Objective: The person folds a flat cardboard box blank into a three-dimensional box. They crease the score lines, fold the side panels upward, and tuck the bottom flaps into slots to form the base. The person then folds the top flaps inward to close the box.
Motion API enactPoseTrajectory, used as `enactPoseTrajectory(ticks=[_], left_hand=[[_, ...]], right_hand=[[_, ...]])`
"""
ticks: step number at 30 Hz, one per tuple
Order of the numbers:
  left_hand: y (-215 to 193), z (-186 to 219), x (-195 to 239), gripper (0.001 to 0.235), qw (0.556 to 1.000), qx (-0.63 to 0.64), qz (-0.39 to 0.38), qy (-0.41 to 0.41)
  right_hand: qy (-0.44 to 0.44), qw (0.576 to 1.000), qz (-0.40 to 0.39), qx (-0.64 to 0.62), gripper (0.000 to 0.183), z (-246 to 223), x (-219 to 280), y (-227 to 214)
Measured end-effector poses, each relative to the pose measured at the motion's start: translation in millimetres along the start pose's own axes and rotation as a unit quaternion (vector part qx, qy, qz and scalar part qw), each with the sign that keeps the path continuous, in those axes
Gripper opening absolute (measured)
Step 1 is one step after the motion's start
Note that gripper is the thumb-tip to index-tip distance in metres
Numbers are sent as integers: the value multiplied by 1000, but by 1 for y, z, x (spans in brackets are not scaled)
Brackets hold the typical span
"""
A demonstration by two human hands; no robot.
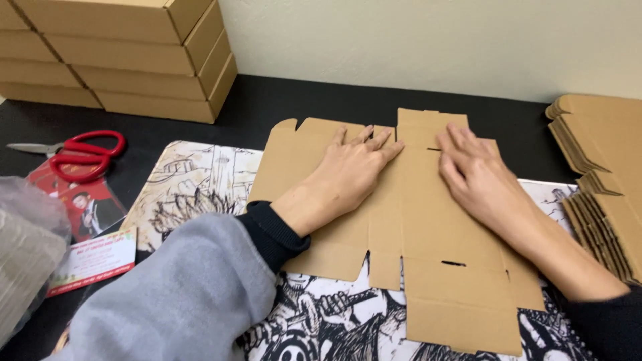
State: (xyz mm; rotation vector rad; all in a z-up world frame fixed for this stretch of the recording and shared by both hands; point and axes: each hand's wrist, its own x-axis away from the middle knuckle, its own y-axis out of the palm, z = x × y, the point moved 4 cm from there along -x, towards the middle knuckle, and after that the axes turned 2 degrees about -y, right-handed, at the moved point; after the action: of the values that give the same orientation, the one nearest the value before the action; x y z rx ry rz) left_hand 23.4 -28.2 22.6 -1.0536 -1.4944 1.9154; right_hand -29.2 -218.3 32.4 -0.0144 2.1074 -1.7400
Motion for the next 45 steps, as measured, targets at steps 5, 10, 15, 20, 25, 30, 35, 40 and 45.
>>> enactPoseTrajectory(ticks=[5, 10, 15, 20, 25, 30, 35, 40, 45], left_hand=[[6, -2, -5, 62, 999, -20, -24, -16], [6, -1, -5, 64, 999, -22, -43, -24], [2, 2, -2, 64, 999, -30, -36, -19], [-11, 15, 2, 54, 998, 18, -18, -50], [-11, 18, 1, 61, 997, 20, -38, -71], [-8, 17, -1, 62, 996, 0, -44, -76], [-22, 19, -1, 76, 991, 32, -100, -87], [-61, 30, 10, 117, 955, 128, -239, -123], [-63, 28, 14, 135, 943, 152, -278, -105]], right_hand=[[71, 992, -86, -58, 51, -4, 13, -12], [97, 991, -89, -11, 52, 1, 28, -28], [86, 994, -58, -25, 52, 14, 39, -30], [43, 988, -116, -93, 53, 40, 39, -23], [46, 960, -210, -178, 75, 47, 43, -34], [26, 928, -338, -152, 110, 34, 53, -41], [28, 904, -406, -128, 135, 26, 59, -47], [20, 897, -417, -144, 148, 24, 59, -46], [-3, 914, -374, -157, 141, 32, 54, -45]])
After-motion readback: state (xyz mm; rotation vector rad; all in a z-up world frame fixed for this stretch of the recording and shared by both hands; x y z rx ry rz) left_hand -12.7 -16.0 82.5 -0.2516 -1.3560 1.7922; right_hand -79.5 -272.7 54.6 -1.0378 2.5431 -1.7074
